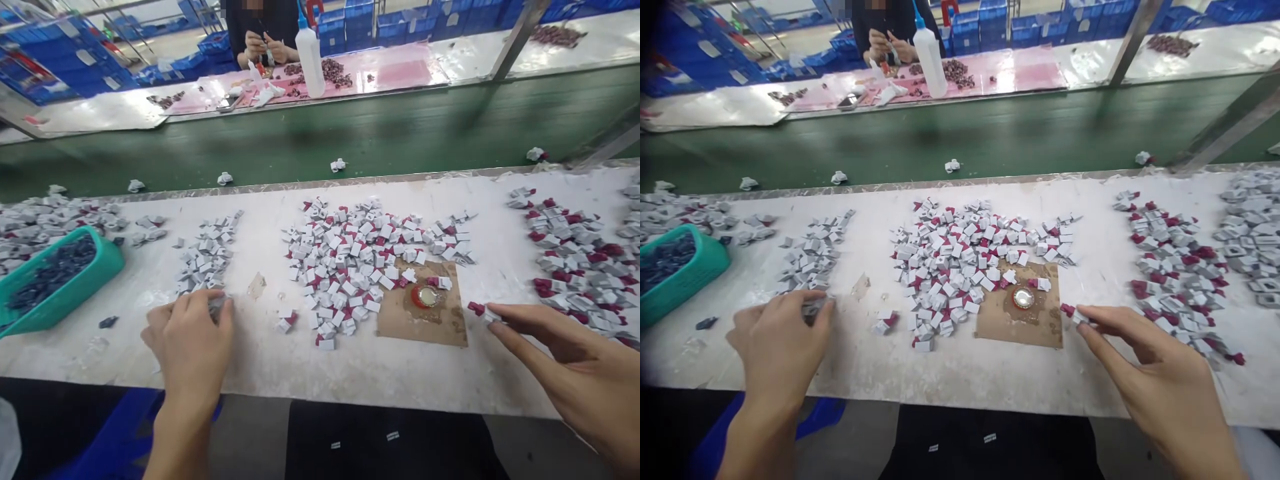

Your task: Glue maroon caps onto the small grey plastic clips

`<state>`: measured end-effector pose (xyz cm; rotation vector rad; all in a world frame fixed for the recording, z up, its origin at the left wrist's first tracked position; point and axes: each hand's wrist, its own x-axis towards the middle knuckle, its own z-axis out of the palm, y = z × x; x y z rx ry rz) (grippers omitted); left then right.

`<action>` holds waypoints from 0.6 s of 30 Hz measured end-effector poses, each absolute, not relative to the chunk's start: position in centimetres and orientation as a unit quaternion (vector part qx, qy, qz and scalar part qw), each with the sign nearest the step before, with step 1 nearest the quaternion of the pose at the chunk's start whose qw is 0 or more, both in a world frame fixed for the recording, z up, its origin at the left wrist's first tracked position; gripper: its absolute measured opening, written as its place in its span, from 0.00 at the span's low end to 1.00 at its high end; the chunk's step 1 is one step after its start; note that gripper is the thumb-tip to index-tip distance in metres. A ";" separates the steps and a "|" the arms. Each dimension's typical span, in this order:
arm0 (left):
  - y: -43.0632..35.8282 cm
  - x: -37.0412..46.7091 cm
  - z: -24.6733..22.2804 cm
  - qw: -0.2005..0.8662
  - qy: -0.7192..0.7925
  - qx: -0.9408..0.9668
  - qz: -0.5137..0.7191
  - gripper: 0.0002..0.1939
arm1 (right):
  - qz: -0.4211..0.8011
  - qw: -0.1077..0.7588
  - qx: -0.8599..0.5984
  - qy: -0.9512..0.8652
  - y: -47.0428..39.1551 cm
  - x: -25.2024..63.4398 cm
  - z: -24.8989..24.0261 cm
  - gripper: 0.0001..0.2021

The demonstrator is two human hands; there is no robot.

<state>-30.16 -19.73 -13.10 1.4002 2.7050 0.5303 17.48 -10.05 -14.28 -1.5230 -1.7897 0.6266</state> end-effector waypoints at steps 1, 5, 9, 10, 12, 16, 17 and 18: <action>-19.5 -29.8 -12.8 0.027 0.884 0.428 0.187 0.12 | 0.256 0.361 -0.590 -0.676 -10.0 16.8 -13.8 0.10; -18.6 -27.8 -11.3 0.152 0.871 0.362 0.295 0.19 | 0.315 0.408 -0.580 -0.630 -10.3 14.7 -13.1 0.08; -17.5 -25.0 -10.7 0.356 0.768 0.285 0.451 0.30 | 0.343 0.433 -0.554 -0.623 -10.5 13.9 -13.3 0.07; -17.2 -24.2 -10.7 0.379 0.747 0.274 0.471 0.31 | 0.346 0.434 -0.546 -0.627 -10.5 13.7 -13.2 0.07; -16.5 -22.7 -10.8 0.403 0.716 0.281 0.495 0.29 | 0.353 0.435 -0.531 -0.635 -10.4 13.2 -12.9 0.07; -15.6 -20.2 -11.6 0.446 0.661 0.344 0.495 0.22 | 0.362 0.444 -0.510 -0.642 -10.0 12.1 -12.4 0.08; -15.4 -19.7 -11.9 0.458 0.650 0.356 0.491 0.20 | 0.365 0.444 -0.507 -0.643 -9.9 11.9 -12.4 0.08; -15.3 -19.2 -12.2 0.468 0.640 0.367 0.487 0.19 | 0.365 0.444 -0.505 -0.644 -9.8 11.7 -12.5 0.08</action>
